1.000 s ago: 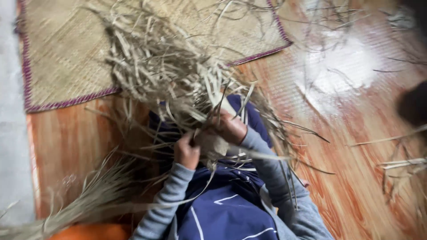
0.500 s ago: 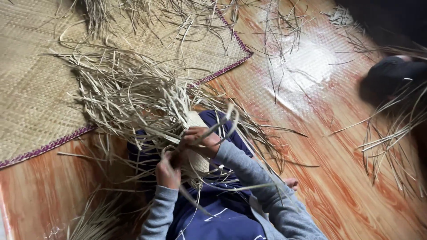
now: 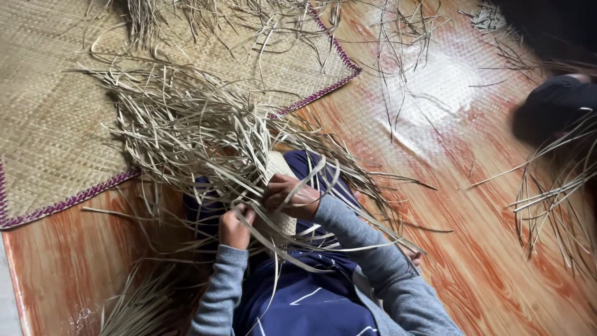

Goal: Weaving dried grass strands together to create a mat

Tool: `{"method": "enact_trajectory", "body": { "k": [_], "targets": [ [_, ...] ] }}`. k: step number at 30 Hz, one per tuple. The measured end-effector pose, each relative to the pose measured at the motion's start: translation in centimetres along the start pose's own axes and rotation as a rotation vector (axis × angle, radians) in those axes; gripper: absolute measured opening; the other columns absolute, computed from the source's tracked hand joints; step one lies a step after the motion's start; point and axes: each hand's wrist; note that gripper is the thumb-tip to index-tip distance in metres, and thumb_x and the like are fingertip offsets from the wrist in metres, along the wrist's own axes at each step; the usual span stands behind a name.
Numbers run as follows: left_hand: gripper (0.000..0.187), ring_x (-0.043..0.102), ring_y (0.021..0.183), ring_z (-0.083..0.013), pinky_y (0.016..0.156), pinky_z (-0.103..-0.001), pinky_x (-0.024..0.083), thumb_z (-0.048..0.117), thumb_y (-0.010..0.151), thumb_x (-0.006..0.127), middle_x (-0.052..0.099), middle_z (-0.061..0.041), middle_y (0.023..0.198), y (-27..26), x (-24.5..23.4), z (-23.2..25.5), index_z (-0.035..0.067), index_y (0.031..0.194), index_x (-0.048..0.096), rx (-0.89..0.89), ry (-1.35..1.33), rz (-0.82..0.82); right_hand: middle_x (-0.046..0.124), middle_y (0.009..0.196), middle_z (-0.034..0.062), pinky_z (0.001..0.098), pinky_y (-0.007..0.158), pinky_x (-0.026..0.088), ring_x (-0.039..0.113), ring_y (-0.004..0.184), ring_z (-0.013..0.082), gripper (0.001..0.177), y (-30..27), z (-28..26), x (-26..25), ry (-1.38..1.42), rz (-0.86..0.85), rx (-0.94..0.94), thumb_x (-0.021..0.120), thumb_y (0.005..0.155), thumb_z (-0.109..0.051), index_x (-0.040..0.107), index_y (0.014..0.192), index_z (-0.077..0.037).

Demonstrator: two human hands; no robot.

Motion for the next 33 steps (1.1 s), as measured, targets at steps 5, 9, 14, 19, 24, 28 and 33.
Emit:
{"method": "enact_trajectory", "body": {
  "k": [5, 9, 14, 19, 24, 28, 33],
  "targets": [
    [0.006, 0.071, 0.089, -0.0371, 0.082, -0.042, 0.056, 0.007, 0.087, 0.071, 0.074, -0.016, 0.085, -0.8, 1.3, 4.1, 0.009, 0.091, 0.076, 0.273, 0.108, 0.139, 0.061, 0.085, 0.0050, 0.0366, 0.075, 0.053, 0.061, 0.079, 0.0301, 0.032, 1.4, -0.4, -0.8, -0.007, 0.047, 0.081, 0.049, 0.107, -0.037, 0.068, 0.093, -0.016],
    [0.008, 0.068, 0.089, -0.0318, 0.083, -0.040, 0.055, 0.007, 0.088, 0.072, 0.072, -0.010, 0.084, -1.4, 0.8, 4.7, 0.012, 0.093, 0.076, 0.317, 0.165, 0.140, 0.063, 0.082, 0.0016, 0.0363, 0.074, 0.055, 0.063, 0.077, 0.0277, 0.016, 2.6, -0.6, -0.4, -0.015, 0.072, 0.159, 0.064, 0.099, -0.033, 0.070, 0.090, -0.021],
    [0.011, 0.074, 0.090, -0.0252, 0.081, -0.037, 0.058, 0.016, 0.084, 0.077, 0.077, -0.006, 0.084, -1.9, 1.1, 8.1, 0.020, 0.095, 0.079, 0.118, 0.104, 0.162, 0.063, 0.082, 0.0117, 0.0436, 0.072, 0.057, 0.067, 0.079, 0.0386, 0.018, 0.8, 2.9, 0.9, -0.039, 0.018, 0.327, 0.074, 0.089, -0.026, 0.067, 0.091, -0.010],
    [0.009, 0.073, 0.089, -0.0319, 0.081, -0.044, 0.057, 0.012, 0.084, 0.074, 0.075, -0.014, 0.083, -0.8, 1.6, 4.3, 0.012, 0.092, 0.078, 0.096, 0.078, 0.195, 0.062, 0.083, 0.0059, 0.0409, 0.069, 0.056, 0.067, 0.076, 0.0346, 0.023, 1.9, -0.4, -0.5, 0.022, 0.067, 0.420, 0.077, 0.088, -0.034, 0.066, 0.087, -0.014],
    [0.012, 0.074, 0.092, -0.0286, 0.082, -0.043, 0.057, 0.013, 0.088, 0.067, 0.075, -0.013, 0.082, 0.8, 1.4, 2.6, 0.011, 0.095, 0.077, 0.063, -0.003, 0.090, 0.066, 0.090, 0.0026, 0.0325, 0.077, 0.056, 0.068, 0.084, 0.0280, 0.016, 0.9, -0.6, -1.5, 0.135, 0.040, 0.323, 0.076, 0.093, -0.032, 0.070, 0.092, -0.017],
    [0.015, 0.073, 0.093, -0.0224, 0.085, -0.041, 0.056, 0.014, 0.082, 0.068, 0.076, -0.009, 0.084, 1.2, 1.8, 3.2, 0.014, 0.091, 0.080, 0.019, 0.004, 0.064, 0.053, 0.079, 0.0026, 0.0318, 0.069, 0.052, 0.060, 0.078, 0.0268, 0.031, -0.7, 0.5, -0.7, -0.046, 0.013, 0.121, 0.059, 0.103, -0.028, 0.058, 0.074, -0.016],
    [0.013, 0.073, 0.098, -0.0311, 0.084, -0.044, 0.056, 0.005, 0.081, 0.066, 0.076, -0.015, 0.085, 1.0, 2.1, 4.5, 0.009, 0.085, 0.078, 0.112, 0.085, 0.098, 0.054, 0.074, 0.0030, 0.0280, 0.066, 0.053, 0.059, 0.071, 0.0255, 0.033, 0.8, -0.4, -1.1, -0.169, 0.040, 0.064, 0.058, 0.103, -0.021, 0.055, 0.071, -0.015]
  ]
}}
Point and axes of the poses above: each hand's wrist, its own y-axis towards the middle knuckle, its own x-axis out of the palm, z = x × y
